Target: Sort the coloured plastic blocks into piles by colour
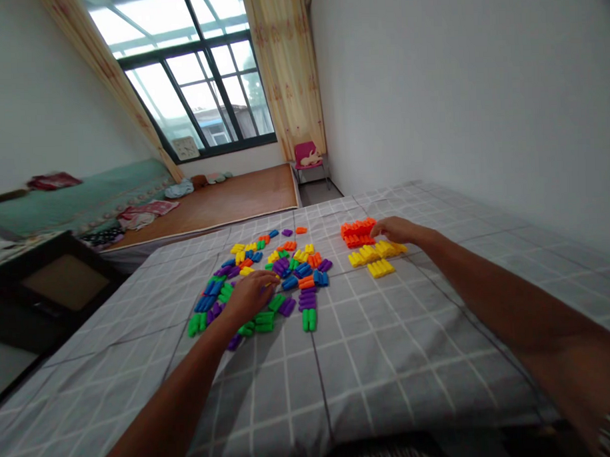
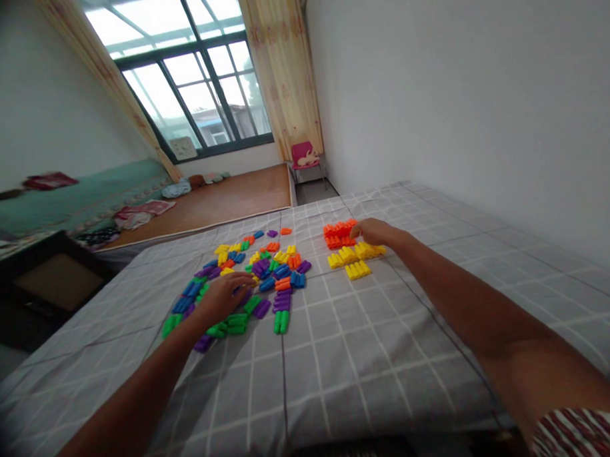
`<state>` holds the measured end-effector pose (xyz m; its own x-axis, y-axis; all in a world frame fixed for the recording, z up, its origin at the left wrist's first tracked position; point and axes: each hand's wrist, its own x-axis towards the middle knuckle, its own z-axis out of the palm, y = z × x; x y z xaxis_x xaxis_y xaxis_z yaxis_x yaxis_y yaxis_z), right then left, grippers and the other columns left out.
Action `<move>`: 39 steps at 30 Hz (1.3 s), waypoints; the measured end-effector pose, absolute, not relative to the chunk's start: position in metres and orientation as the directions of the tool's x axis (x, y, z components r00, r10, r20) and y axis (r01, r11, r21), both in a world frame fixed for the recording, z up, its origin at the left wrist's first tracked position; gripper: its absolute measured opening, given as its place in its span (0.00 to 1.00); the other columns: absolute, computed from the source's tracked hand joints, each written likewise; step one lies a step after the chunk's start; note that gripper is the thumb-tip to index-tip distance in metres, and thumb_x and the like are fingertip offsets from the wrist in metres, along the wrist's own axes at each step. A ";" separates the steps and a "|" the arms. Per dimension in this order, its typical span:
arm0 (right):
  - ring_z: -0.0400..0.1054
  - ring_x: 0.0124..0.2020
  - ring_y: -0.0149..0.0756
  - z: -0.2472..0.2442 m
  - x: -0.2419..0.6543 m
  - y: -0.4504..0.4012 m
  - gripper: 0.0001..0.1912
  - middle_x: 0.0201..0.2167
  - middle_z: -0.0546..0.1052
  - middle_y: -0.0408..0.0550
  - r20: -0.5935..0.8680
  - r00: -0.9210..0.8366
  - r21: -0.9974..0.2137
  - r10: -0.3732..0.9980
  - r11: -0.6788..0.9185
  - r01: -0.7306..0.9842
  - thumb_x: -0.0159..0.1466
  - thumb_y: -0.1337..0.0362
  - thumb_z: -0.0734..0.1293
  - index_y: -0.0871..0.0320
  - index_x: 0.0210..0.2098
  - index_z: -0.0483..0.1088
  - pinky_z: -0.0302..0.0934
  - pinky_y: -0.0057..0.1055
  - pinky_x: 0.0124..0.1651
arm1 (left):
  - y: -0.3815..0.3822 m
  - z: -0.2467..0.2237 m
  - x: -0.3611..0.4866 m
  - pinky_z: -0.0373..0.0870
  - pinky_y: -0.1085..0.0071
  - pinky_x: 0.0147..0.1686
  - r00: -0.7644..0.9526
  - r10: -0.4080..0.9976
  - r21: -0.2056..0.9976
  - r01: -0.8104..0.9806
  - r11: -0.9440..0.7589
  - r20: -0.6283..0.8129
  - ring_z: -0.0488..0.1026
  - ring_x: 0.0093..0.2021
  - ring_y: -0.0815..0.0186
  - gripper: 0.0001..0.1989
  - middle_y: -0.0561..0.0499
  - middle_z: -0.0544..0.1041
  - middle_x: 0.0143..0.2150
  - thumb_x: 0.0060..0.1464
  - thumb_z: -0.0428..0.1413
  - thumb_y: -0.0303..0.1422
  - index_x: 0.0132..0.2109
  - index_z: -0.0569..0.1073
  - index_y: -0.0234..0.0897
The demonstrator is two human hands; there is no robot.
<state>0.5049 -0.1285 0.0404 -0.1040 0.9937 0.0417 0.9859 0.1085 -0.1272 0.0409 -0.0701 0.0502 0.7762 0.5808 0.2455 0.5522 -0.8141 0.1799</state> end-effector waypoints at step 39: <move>0.73 0.41 0.35 0.089 0.362 -0.128 0.17 0.42 0.80 0.45 0.226 -0.381 -0.322 0.896 0.438 0.839 0.61 0.71 0.60 0.54 0.45 0.75 0.64 0.31 0.47 | -0.007 0.028 0.072 0.64 0.61 0.57 0.756 0.637 0.273 0.588 -0.762 0.150 0.70 0.54 0.57 0.23 0.44 0.75 0.53 0.46 0.56 0.26 0.52 0.75 0.38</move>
<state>0.3621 -0.1277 0.0895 -0.3814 0.8963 0.2260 0.8393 0.4383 -0.3217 0.0723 -0.0066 0.0276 0.7560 0.6370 0.1504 0.5876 -0.7618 0.2727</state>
